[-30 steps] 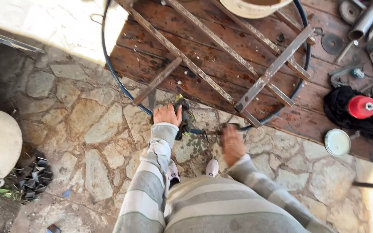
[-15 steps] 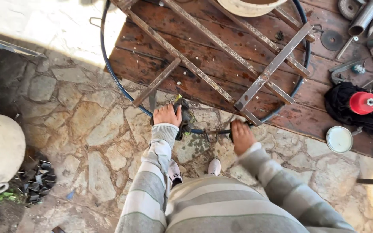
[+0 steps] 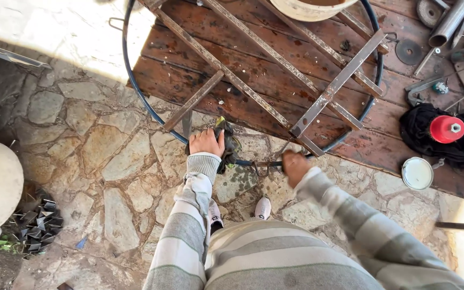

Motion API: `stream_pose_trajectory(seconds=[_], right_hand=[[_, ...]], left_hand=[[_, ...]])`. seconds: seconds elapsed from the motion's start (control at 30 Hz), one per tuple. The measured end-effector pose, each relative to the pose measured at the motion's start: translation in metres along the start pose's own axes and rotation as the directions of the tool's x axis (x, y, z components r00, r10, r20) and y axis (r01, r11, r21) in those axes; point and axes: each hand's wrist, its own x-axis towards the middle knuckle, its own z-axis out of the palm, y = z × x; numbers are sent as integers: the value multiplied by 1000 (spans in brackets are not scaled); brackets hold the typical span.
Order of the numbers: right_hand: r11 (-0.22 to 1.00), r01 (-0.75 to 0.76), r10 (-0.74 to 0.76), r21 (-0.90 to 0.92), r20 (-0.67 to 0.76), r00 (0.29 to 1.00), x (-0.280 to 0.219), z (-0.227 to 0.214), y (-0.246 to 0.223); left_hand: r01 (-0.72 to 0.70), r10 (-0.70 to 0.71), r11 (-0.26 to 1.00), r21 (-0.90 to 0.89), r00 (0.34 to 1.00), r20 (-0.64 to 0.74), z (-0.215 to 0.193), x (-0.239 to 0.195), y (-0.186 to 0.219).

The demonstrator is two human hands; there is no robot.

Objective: Cleaning a circular metal frame with a grid pattern using a sponge and water

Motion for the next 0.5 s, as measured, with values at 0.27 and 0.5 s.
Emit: stream_pose_trajectory(seconds=[0.27,0.5], right_hand=[[998,69,-66,0,250,966,-3,-31,-5],[997,-18,-23,75,504,863,6,-124,-53]], left_hand=[[-18,18,1000,-6,998,-61,5,0,-1],[-17,16,1000,-17,997,-75,15,1,-6]])
